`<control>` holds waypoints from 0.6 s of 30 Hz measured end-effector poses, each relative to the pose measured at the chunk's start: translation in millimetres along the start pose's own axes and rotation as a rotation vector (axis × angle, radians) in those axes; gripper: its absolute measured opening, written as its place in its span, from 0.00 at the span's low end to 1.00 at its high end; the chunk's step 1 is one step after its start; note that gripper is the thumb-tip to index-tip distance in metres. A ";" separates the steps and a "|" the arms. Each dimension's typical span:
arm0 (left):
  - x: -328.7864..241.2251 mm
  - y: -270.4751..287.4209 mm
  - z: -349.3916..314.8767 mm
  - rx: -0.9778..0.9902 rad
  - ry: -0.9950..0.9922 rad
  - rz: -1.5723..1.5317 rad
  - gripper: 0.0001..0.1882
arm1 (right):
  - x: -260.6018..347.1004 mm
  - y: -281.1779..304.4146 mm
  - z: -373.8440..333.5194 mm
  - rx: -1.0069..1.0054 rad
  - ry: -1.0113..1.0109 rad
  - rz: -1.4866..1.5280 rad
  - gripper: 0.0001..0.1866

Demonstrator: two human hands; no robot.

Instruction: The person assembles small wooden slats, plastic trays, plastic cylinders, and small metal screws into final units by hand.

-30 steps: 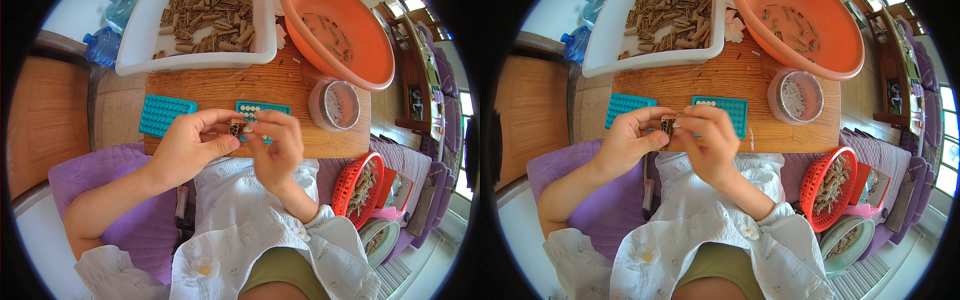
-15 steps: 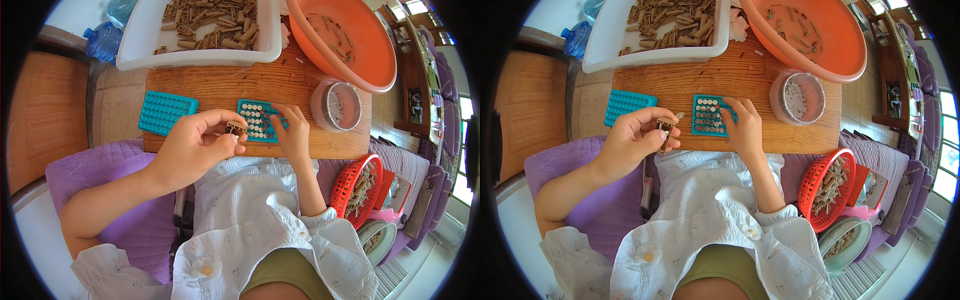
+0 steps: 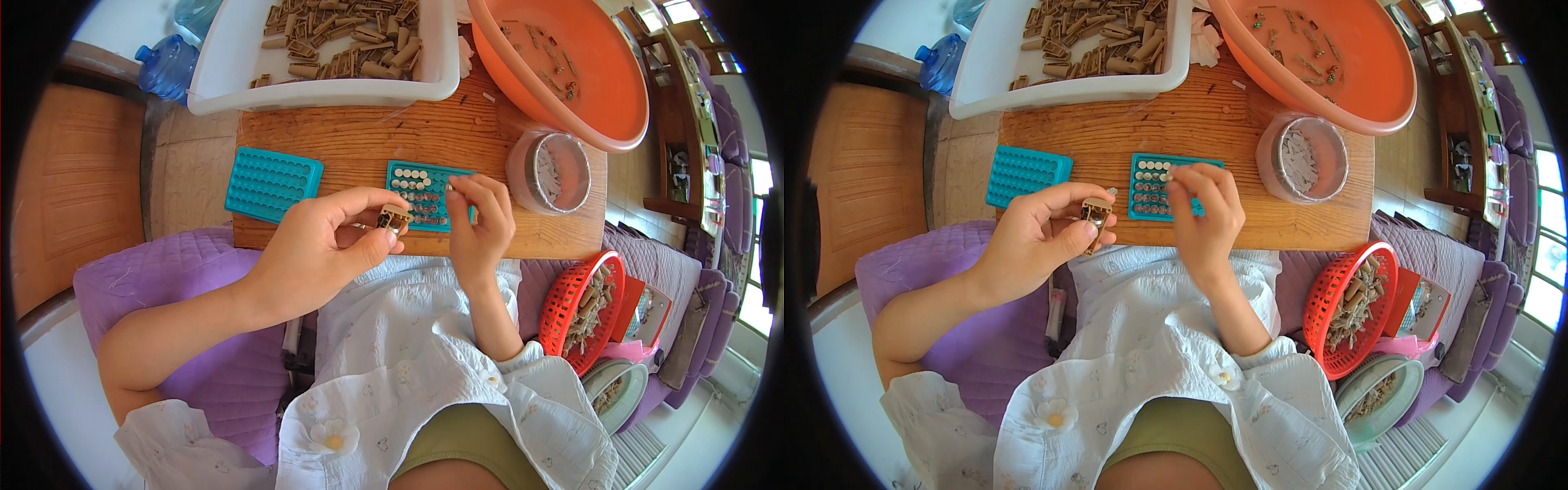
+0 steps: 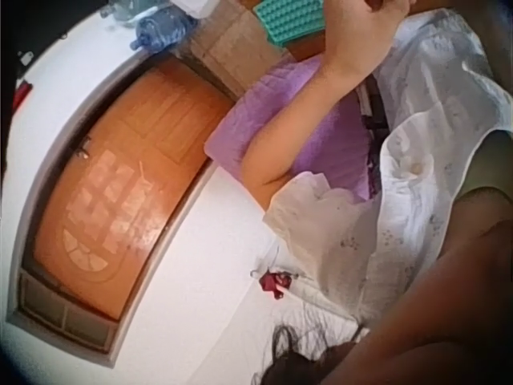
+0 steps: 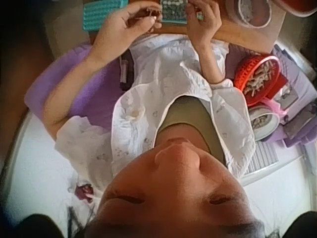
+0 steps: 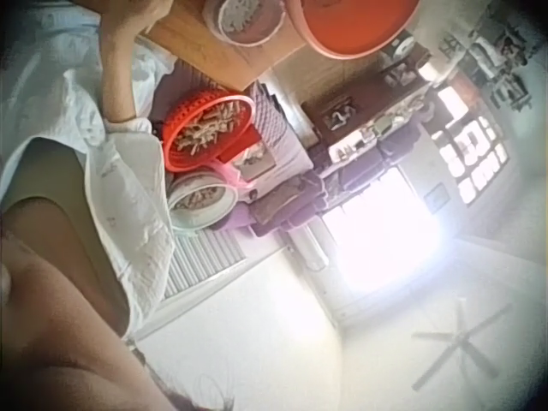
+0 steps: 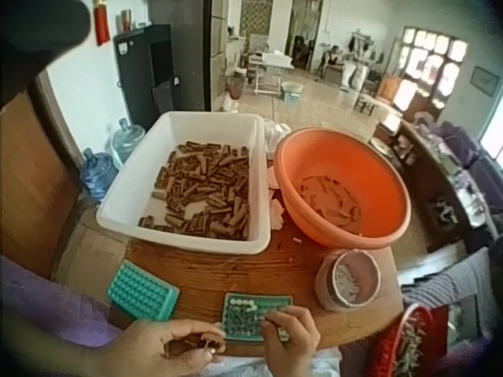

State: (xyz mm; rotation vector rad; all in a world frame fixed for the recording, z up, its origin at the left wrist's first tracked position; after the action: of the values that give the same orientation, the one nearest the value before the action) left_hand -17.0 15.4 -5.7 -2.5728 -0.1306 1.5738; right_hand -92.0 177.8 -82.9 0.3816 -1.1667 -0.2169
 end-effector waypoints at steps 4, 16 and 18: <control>-4.8 0.7 -1.3 0.007 -0.009 0.106 0.15 | 53.1 3.9 -5.3 -0.068 0.269 0.128 0.11; -0.6 4.1 3.0 -0.005 -0.002 0.005 0.13 | 41.2 -3.2 -13.4 0.218 0.384 0.193 0.19; 0.6 3.7 1.5 -0.033 -0.007 -0.035 0.12 | 25.0 4.1 -10.7 0.180 0.174 0.240 0.19</control>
State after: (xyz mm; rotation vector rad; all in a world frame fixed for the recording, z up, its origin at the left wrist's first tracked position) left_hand -18.1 12.0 -7.4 -2.5756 -0.2020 1.5814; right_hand -72.7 174.4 -63.6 0.4063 -1.0519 0.1293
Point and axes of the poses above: each hand's wrist, its own z-axis towards the middle knuckle, its own y-axis out of the back of the hand, x = y × z, the point moved 2 cm from there along z, towards the middle knuckle, and after that the axes turned 3 degrees about -x, right-handed, at the moved point
